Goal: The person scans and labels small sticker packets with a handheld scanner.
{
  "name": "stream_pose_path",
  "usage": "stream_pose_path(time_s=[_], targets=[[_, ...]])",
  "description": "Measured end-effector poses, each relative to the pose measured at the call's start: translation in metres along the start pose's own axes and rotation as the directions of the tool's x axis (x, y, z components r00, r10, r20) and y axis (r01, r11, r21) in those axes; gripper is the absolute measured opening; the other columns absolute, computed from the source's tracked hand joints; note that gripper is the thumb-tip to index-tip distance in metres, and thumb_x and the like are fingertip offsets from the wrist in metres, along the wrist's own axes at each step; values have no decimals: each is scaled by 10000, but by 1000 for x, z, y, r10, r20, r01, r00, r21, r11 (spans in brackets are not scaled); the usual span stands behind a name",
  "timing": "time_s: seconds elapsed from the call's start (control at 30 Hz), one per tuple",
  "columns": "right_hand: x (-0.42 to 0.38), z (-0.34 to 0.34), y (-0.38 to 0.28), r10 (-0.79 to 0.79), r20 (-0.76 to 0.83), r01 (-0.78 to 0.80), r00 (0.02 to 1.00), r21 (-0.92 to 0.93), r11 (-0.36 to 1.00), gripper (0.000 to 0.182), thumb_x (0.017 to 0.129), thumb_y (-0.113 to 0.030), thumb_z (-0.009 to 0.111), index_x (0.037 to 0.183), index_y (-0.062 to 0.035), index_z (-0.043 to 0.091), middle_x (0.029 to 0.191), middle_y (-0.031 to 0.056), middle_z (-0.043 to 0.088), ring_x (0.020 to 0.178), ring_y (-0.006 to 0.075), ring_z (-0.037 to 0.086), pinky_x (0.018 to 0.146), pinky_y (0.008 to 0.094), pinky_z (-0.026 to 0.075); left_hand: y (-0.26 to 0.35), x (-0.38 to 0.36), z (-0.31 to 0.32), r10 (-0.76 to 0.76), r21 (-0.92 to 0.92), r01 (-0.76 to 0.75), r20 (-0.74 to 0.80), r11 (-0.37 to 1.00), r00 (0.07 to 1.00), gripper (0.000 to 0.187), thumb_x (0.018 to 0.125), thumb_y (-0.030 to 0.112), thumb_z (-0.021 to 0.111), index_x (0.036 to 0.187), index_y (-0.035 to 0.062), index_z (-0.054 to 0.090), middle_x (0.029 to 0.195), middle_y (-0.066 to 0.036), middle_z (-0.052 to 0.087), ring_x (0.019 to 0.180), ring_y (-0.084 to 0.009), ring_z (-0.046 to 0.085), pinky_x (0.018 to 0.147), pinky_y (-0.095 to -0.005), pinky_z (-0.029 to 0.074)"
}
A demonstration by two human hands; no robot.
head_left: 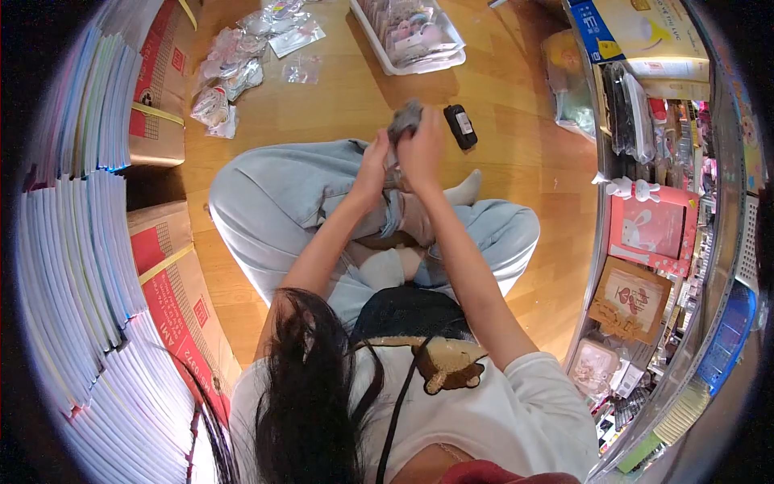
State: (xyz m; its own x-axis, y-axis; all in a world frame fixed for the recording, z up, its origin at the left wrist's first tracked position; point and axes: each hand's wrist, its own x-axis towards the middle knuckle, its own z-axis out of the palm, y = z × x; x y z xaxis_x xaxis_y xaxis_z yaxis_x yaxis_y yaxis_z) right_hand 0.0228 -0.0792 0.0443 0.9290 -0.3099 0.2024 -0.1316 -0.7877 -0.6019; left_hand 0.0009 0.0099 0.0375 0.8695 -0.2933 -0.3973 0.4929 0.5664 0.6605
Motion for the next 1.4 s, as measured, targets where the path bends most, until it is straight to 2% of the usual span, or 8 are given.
stream_pose_path(time_s=[0.1, 0.4, 0.63, 0.87, 1.03, 1.13, 1.27, 1.4], targets=[[14, 14, 28, 161, -22, -159, 987, 63, 985, 378, 702, -24, 517, 1074, 7, 457, 973, 264, 464, 947, 436, 451, 833, 478, 352, -35, 18, -23, -33, 152, 11, 141, 988, 990, 575, 901, 570, 315, 1002, 54, 546, 827, 26, 532, 691, -66, 456, 606, -203, 367], [-34, 9, 6, -65, 62, 60, 996, 71, 996, 382, 722, -48, 528, 1084, 12, 419, 986, 224, 482, 952, 412, 458, 826, 460, 369, -14, 12, -19, 56, 164, -66, 64, 984, 996, 620, 923, 528, 301, 1102, -22, 524, 1005, -42, 556, 941, -136, 480, 866, -273, 362], [12, 18, 26, 304, 118, -326, 945, 288, 901, 410, 721, -24, 496, 1126, 16, 448, 1095, 217, 476, 1027, 409, 443, 859, 447, 358, -23, 13, -24, 76, 224, -95, 92, 970, 993, 597, 924, 509, 321, 1166, -10, 493, 1085, -60, 542, 995, -155, 487, 891, -305, 368], [-50, 16, 4, -169, 9, 168, 986, 38, 985, 539, 686, -29, 544, 1208, 30, 422, 1311, 207, 345, 1144, 373, 360, 983, 451, 269, 6, 2, -12, -106, -193, 118, 71, 974, 992, 569, 922, 489, 344, 1203, 13, 478, 1164, -82, 531, 1049, -203, 498, 923, -333, 371], [-25, 6, 7, -153, 60, 162, 986, -183, 970, 508, 724, -85, 543, 1215, 12, 452, 1379, 100, 346, 1238, 342, 301, 1018, 463, 222, -9, 11, -16, -29, -87, 35, 72, 996, 997, 565, 930, 484, 317, 1206, 15, 469, 1150, -83, 543, 1076, -194, 502, 943, -340, 364], [4, 6, 3, 103, 77, -76, 992, -294, 953, 453, 776, -109, 501, 1212, 7, 461, 1393, 118, 325, 1276, 335, 264, 1032, 468, 203, -14, 11, -18, -28, -87, 36, 90, 996, 996, 568, 928, 485, 325, 1215, 13, 461, 1163, -84, 536, 1090, -192, 497, 956, -340, 355], [-17, 10, 11, -4, 184, -34, 983, 201, 979, 465, 803, -107, 498, 1244, 17, 424, 1418, 172, 251, 1332, 356, 147, 1038, 548, 139, -14, 17, -23, -118, -165, 128, 73, 978, 990, 582, 923, 495, 329, 1233, 16, 444, 1209, -89, 511, 1105, -201, 490, 967, -343, 349], [-56, 17, 12, -192, 76, 190, 978, 34, 981, 457, 818, -103, 481, 1250, 24, 406, 1375, 207, 309, 1278, 367, 263, 1016, 511, 211, 1, 4, -15, -194, -212, 228, 168, 950, 967, 600, 924, 505, 296, 1269, 29, 417, 1264, -91, 481, 1164, -225, 449, 998, -360, 316]])
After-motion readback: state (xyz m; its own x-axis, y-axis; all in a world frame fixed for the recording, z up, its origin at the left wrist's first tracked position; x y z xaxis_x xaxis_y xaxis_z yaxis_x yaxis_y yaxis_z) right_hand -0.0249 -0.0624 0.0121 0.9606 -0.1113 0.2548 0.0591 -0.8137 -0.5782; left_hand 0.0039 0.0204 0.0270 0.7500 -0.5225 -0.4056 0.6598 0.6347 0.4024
